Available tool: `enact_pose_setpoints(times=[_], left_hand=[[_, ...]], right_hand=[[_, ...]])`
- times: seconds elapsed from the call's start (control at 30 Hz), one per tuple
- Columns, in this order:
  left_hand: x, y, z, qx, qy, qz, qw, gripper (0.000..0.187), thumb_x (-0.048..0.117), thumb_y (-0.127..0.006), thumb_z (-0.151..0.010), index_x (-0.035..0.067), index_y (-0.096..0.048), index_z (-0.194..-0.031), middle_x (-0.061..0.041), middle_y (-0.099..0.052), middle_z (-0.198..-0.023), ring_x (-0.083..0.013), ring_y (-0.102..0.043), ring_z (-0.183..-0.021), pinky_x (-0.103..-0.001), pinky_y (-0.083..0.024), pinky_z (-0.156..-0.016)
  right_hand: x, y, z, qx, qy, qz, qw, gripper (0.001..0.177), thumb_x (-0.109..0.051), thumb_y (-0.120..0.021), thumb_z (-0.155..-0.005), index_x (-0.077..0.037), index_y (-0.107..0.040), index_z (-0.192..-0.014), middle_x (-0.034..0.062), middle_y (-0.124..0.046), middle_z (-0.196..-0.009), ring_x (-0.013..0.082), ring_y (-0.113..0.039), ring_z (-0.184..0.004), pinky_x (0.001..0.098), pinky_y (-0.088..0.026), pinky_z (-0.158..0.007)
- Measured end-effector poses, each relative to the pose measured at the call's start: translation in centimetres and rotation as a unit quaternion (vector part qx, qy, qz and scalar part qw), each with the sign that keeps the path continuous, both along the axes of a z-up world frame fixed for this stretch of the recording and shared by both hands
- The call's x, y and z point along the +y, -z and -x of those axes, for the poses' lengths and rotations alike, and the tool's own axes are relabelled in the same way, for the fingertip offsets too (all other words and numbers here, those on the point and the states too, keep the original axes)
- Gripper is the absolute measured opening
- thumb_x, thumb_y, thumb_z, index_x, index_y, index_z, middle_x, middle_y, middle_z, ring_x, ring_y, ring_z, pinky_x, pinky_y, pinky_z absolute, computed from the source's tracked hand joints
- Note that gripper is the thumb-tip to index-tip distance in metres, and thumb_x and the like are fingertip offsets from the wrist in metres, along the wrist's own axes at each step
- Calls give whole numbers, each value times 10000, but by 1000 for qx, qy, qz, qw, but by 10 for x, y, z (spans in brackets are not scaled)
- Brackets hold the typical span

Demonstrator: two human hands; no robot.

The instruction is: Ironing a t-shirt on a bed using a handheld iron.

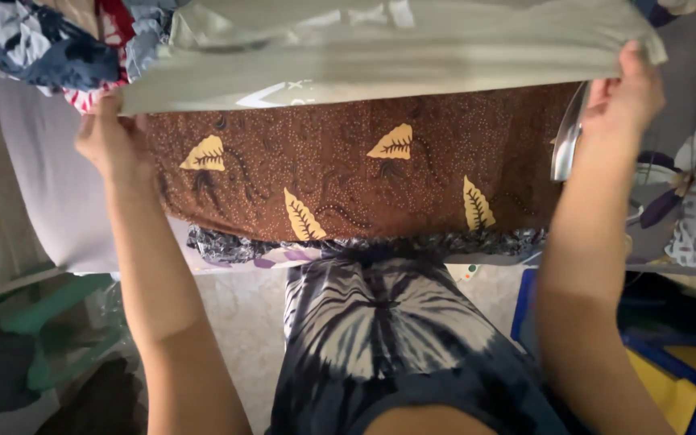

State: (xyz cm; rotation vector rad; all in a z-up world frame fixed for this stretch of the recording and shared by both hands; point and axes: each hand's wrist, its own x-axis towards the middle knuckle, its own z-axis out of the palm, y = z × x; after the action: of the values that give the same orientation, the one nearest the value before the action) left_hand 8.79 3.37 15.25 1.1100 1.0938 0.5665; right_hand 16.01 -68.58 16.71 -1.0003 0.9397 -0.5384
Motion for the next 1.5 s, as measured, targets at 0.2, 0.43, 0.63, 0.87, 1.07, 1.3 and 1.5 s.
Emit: enact_pose_setpoints(times=[0.2, 0.43, 0.63, 0.87, 1.07, 1.3, 1.5], left_hand=[[-31, -76, 98, -3, 136, -4, 991, 68, 60, -758, -952, 49, -769, -1018, 5, -641, -794, -58, -583, -617, -152, -553, -531], [-18, 79, 224, 220, 273, -134, 927, 217, 116, -710, -980, 166, -751, -1187, 54, -645, -767, -27, -548, -639, -152, -471, -541], [-33, 143, 247, 282, 290, -172, 898, 209, 108, -711, -960, 118, -765, -1162, 3, -689, -809, -67, -544, -654, -204, -456, -568], [-110, 84, 145, 259, 289, -556, 735, 399, 84, -715, -798, 66, -642, -1191, -172, -567, -1299, -404, -516, -1172, -490, -437, -1004], [-218, 101, -23, 82, 464, -654, 592, 472, 3, -680, -828, 137, -664, -1281, -95, -564, -1356, -296, -550, -1237, -447, -480, -1025], [-266, 141, -151, 100, 597, -744, 283, 650, 782, -534, -981, 161, -724, -1020, -24, -704, -934, -203, -598, -910, -358, -390, -934], [-230, 155, -180, 156, 639, -686, 312, 697, 729, -441, -1119, 170, -566, -721, 77, -486, -578, -84, -366, -429, -233, -313, -391]], right_hand=[[24, -50, 114, 60, -50, 48, 996, 348, -30, -768, -931, -40, -646, -1257, 78, -755, -1048, 82, -729, -704, 135, -525, -465], [-18, 142, 244, 234, -119, 161, 951, 386, -105, -791, -920, -131, -497, -1169, 37, -604, -1127, 84, -659, -828, 160, -586, -610], [-20, 216, 261, 275, -121, 279, 912, 433, -134, -834, -850, -42, -525, -1139, 177, -628, -1135, 212, -702, -877, 291, -692, -648], [52, 105, 163, 126, -237, 723, 637, 361, 18, -752, -828, -19, -575, -1141, 172, -613, -1076, 366, -602, -1019, 452, -485, -923], [3, 158, 2, 236, -238, 718, 610, 167, -125, -671, -917, -77, -676, -1077, 158, -635, -1032, 377, -639, -897, 472, -536, -771], [-51, 192, -70, 367, -387, 535, 655, 262, -366, -826, -845, -110, -818, -901, 130, -769, -879, 364, -711, -751, 453, -570, -732], [-34, 169, -69, 211, -281, 713, 607, 136, -187, -819, -851, -103, -755, -766, 77, -734, -711, 314, -638, -573, 415, -531, -575]])
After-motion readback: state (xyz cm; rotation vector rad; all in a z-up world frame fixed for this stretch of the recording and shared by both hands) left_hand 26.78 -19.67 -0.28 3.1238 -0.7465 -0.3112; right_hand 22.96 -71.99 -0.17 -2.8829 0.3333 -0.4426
